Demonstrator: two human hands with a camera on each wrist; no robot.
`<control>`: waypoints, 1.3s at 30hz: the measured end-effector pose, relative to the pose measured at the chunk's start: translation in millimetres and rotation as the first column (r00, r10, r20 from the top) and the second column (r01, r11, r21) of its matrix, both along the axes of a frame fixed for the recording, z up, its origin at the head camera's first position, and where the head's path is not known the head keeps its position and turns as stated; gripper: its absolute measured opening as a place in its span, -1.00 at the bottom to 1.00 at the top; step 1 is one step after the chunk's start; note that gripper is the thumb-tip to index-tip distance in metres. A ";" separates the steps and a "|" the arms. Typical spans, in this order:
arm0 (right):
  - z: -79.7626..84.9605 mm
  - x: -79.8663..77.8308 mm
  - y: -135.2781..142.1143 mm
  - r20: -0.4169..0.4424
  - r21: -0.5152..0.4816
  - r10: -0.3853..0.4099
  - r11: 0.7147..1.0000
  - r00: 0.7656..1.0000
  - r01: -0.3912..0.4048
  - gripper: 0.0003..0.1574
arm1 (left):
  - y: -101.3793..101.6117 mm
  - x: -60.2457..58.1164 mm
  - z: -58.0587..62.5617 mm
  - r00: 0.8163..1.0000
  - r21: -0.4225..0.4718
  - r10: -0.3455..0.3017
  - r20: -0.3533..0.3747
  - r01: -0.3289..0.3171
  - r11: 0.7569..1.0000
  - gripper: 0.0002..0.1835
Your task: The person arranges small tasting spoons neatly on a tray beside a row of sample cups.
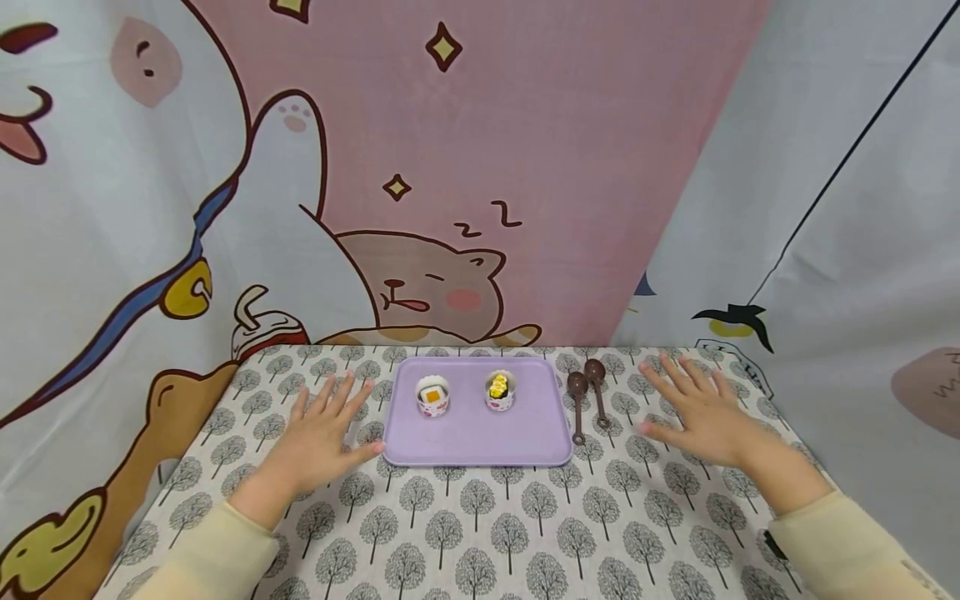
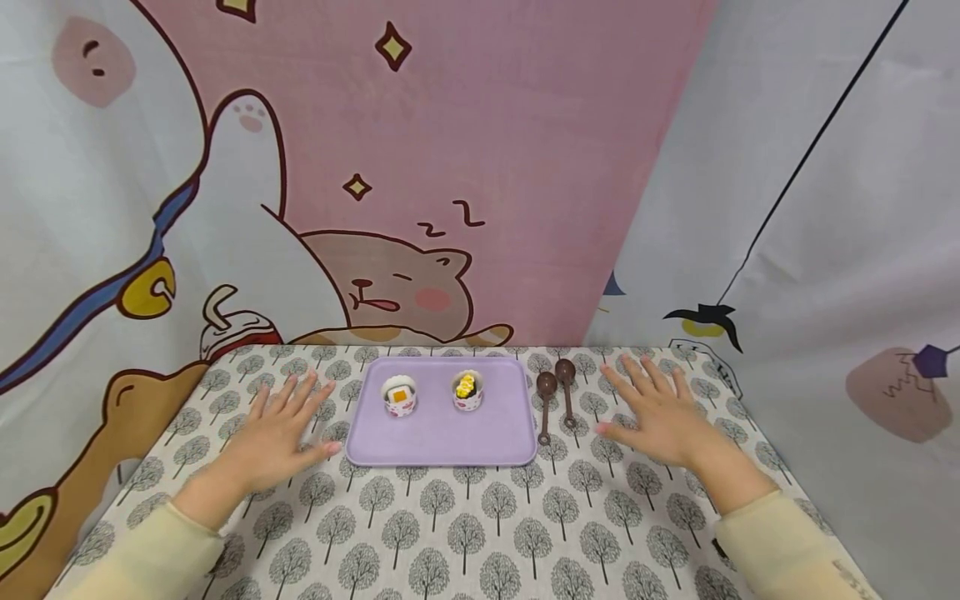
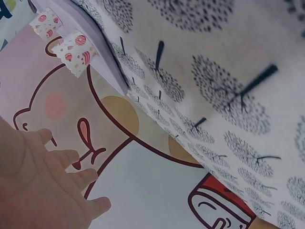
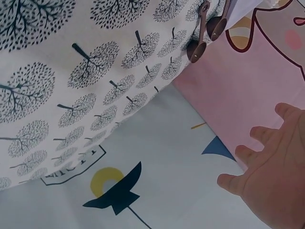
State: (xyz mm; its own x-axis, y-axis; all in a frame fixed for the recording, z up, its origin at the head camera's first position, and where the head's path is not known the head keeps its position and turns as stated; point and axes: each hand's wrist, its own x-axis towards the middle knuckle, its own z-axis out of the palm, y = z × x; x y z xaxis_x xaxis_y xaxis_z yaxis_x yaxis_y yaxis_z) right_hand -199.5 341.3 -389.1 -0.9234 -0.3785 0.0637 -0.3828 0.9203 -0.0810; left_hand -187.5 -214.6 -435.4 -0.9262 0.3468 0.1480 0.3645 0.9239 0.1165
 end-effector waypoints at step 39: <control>-20.7 -4.5 -57.8 0.045 -0.111 0.066 0.992 0.997 -0.060 0.12 | 32.4 -10.3 -9.9 0.994 0.039 -0.008 0.110 0.003 0.999 0.04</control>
State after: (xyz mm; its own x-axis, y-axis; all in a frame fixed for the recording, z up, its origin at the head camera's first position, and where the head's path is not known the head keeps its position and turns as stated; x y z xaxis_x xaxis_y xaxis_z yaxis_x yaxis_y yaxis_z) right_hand -204.1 283.5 -409.8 -0.9009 -0.4293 0.0637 -0.4330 0.8791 -0.1992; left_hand -197.8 -182.2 -445.3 -0.9357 0.3478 0.0589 0.3525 0.9159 0.1920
